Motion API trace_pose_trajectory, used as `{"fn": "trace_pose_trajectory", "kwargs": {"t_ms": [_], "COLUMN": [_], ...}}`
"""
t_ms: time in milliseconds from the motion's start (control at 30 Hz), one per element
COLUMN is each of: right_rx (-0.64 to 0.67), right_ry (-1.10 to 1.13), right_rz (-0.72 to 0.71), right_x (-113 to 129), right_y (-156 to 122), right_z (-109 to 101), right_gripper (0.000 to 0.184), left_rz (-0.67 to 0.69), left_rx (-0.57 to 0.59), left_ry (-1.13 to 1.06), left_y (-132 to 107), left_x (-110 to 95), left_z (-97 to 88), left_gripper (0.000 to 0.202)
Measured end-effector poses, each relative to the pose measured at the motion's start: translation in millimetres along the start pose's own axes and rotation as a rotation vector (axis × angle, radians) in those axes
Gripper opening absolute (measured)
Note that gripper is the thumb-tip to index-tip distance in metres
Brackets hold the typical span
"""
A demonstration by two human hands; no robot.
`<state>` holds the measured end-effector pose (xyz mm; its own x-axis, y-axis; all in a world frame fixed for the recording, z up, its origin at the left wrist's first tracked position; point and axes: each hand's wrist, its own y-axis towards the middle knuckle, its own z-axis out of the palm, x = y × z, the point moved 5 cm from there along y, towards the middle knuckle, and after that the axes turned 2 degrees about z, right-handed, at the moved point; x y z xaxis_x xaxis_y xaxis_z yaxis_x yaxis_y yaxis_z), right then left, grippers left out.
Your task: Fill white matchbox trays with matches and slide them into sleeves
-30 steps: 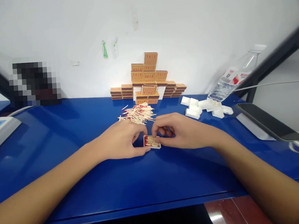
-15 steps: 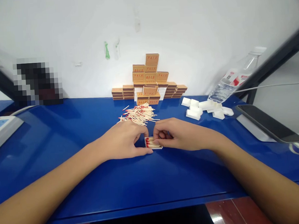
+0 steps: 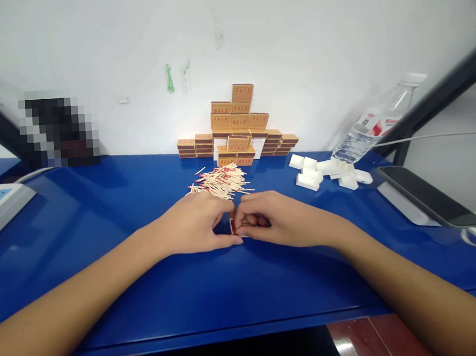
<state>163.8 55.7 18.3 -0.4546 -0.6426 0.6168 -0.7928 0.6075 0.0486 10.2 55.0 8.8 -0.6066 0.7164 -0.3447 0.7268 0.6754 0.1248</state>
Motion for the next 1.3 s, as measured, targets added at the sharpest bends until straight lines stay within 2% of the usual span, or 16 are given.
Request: {"fn": "trace_pose_trajectory", "kwargs": {"t_ms": [100, 233, 300, 467, 633, 700, 800, 867, 967, 1033, 1100, 1133, 1200, 1300], "right_rx": [-0.065, -0.331, -0.385, -0.259, -0.346, -0.333, -0.211, -0.124, -0.132, -0.234, -0.316, -0.317, -0.246, -0.128], "right_ry": [0.020, 0.000, -0.060, -0.133, -0.163, -0.180, -0.178, -0.189, -0.242, -0.266, -0.234, -0.203, -0.153, -0.163], "right_rz": [0.003, 0.084, 0.131, 0.133, 0.273, 0.299, 0.344, 0.389, 0.430, 0.399, 0.288, 0.216, 0.104, 0.065], "right_x": [-6, -24, -32, -33, -26, -23, -25, -32, -42, -42, -35, -29, -20, -15], "right_y": [0, 0, 0, 8, 12, 13, 9, 5, -1, -3, -4, -3, -2, -1], "right_z": [-6, -22, -23, 1, 16, 18, 15, 8, -9, -21, -26, -25, -18, -5], "right_gripper": [0.005, 0.010, 0.011, 0.015, 0.037, 0.031, 0.016, 0.015, 0.016, 0.015, 0.013, 0.013, 0.013, 0.014], "left_rz": [0.003, -0.027, -0.068, -0.126, -0.131, -0.129, -0.118, -0.114, -0.106, -0.092, -0.076, -0.070, -0.065, -0.077], "left_rx": [-0.004, -0.096, -0.155, -0.227, -0.226, -0.208, -0.195, -0.190, -0.160, -0.131, -0.098, -0.083, -0.057, -0.035], "left_ry": [-0.050, -0.060, -0.040, -0.054, 0.018, 0.036, 0.045, 0.051, 0.042, 0.026, 0.010, 0.006, 0.008, 0.025], "left_y": [0, -2, -4, -7, -7, -7, -7, -6, -4, -3, -1, 0, 0, 0], "left_x": [2, 13, 23, 40, 42, 42, 39, 36, 29, 24, 18, 16, 13, 12], "left_z": [-4.9, -23.8, -34.0, -45.6, -43.2, -40.9, -37.6, -34.5, -26.1, -19.2, -12.8, -10.3, -6.9, -5.5], "left_gripper": [0.034, 0.026, 0.029, 0.034, 0.036, 0.035, 0.036, 0.037, 0.036, 0.034, 0.033, 0.033, 0.034, 0.036]}}
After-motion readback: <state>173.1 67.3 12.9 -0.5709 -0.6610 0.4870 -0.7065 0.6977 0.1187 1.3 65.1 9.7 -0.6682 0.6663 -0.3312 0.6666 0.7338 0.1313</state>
